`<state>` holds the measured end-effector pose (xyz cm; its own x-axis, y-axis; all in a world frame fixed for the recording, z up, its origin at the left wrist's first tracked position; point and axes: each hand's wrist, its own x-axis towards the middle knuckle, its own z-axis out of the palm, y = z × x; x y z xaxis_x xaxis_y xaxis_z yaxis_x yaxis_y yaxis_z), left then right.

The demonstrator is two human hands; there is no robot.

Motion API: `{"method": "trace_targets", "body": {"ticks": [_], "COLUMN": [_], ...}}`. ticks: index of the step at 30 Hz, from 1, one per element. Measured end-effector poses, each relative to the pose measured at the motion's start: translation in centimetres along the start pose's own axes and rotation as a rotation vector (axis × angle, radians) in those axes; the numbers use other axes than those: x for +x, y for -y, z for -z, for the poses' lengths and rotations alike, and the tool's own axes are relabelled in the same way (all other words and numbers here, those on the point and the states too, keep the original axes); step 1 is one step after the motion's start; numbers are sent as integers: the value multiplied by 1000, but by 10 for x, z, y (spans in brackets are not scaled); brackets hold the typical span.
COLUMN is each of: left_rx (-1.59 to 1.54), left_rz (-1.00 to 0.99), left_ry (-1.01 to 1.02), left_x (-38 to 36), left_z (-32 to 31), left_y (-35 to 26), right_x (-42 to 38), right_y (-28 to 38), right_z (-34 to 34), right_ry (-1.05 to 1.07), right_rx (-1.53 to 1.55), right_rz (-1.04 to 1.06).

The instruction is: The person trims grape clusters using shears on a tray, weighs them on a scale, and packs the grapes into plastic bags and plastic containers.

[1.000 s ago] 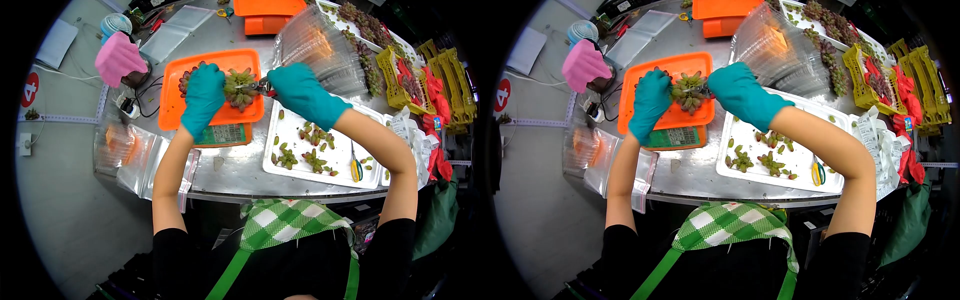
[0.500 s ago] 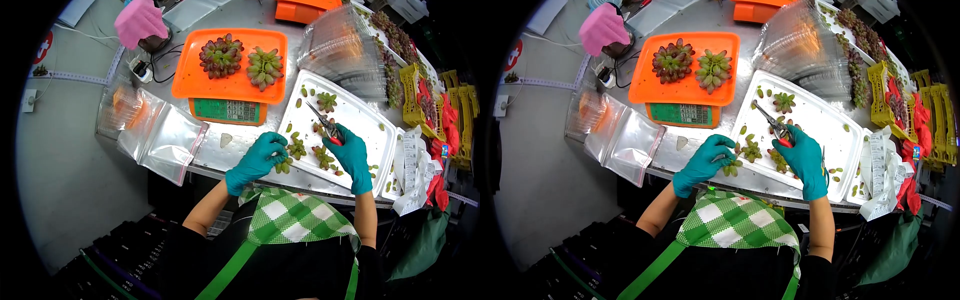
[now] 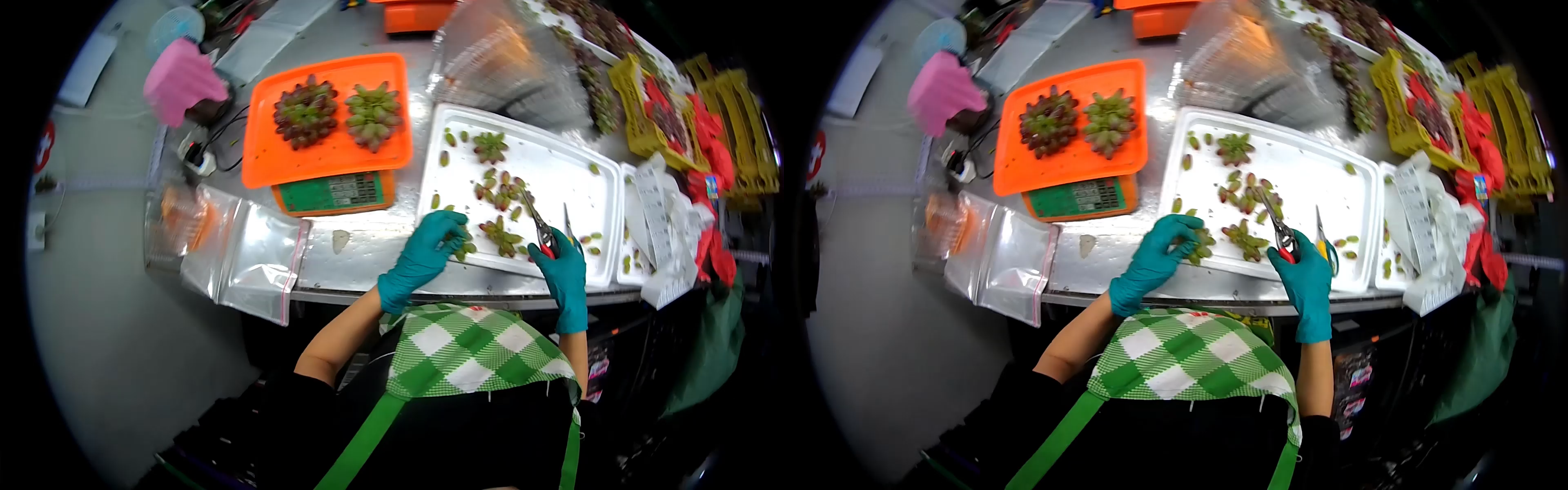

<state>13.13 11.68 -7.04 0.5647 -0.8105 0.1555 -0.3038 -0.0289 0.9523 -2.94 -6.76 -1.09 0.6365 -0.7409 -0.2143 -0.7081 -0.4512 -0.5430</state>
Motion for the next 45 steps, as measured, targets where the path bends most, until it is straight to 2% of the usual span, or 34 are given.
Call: {"method": "trace_targets", "body": {"ticks": [1, 2, 3, 5, 6, 9, 10, 13, 14, 17, 18, 21, 22, 23, 25, 26, 27, 28, 29, 30, 32, 35, 36, 38, 39, 41, 45], "left_rx": [9, -243, -449, -644, -634, -642, -597, -421, -299, 68, 221, 559, 590, 531, 599, 550, 496, 495, 489, 490, 496, 457, 462, 467, 435, 350, 270], "left_rz": [-29, 24, 248, 405, 449, 636, 689, 469, 370, 294, 224, -65, -98, -51, -155, -159, -206, -176, -149, -123, -66, 122, 184, 326, 348, 388, 490], "left_ry": [6, -50, -18, -28, -132, -148, -88, -82, -43, 91, 136, 97, 82, 99, 20, 19, -65, -80, -95, -149, -264, -387, -425, -476, -518, -612, -665], "left_x": [1, 1, 5, 13, 14, 25, 31, 45, 48, 58, 60, 58, 56, 51, 40, 35, 28, 22, 12, 2, -22, -61, -71, -99, -109, -124, -147], "left_z": [-3, -8, -1, 2, -5, -5, -3, -25, -33, -39, -40, -48, -45, -40, -23, -14, -7, 0, 8, 15, 27, 38, 39, 39, 40, 37, 51], "left_y": [7, 15, -11, -13, 7, 22, 17, 45, 68, 50, 45, 54, 50, 47, 27, 22, 15, 13, 12, 9, -1, -9, -7, 0, 1, 1, -5], "right_x": [-3, -5, -7, -11, -12, -15, -15, -12, -9, 6, 10, 25, 29, 33, 36, 36, 36, 38, 37, 40, 41, 40, 36, 27, 23, 12, -12], "right_y": [-3, -10, -14, -18, -19, -31, -39, -58, -66, -94, -99, -115, -119, -126, -125, -122, -114, -111, -108, -100, -59, 15, 38, 83, 106, 131, 173], "right_z": [2, 3, 2, 5, 6, 1, -3, -9, -11, -17, -19, -32, -37, -42, -46, -44, -38, -32, -33, -34, -38, -59, -69, -90, -94, -120, -164], "right_ry": [-34, -51, -65, -55, -60, -115, -144, -235, -305, -423, -427, -442, -444, -389, -390, -335, -283, -250, -379, -453, -527, -256, -194, 38, 76, 179, 441], "right_rx": [-22, -17, -9, 25, 35, 8, -13, -117, -240, -449, -440, -505, -436, -418, -476, -476, -477, -464, -501, -412, -248, 181, 164, 371, 352, 415, 477], "right_rz": [12, -16, -40, -119, -142, -161, -161, -133, -96, -188, -224, -220, -185, -187, -159, -198, -234, -196, -56, 76, 357, 608, 642, 676, 807, 866, 1006]}}
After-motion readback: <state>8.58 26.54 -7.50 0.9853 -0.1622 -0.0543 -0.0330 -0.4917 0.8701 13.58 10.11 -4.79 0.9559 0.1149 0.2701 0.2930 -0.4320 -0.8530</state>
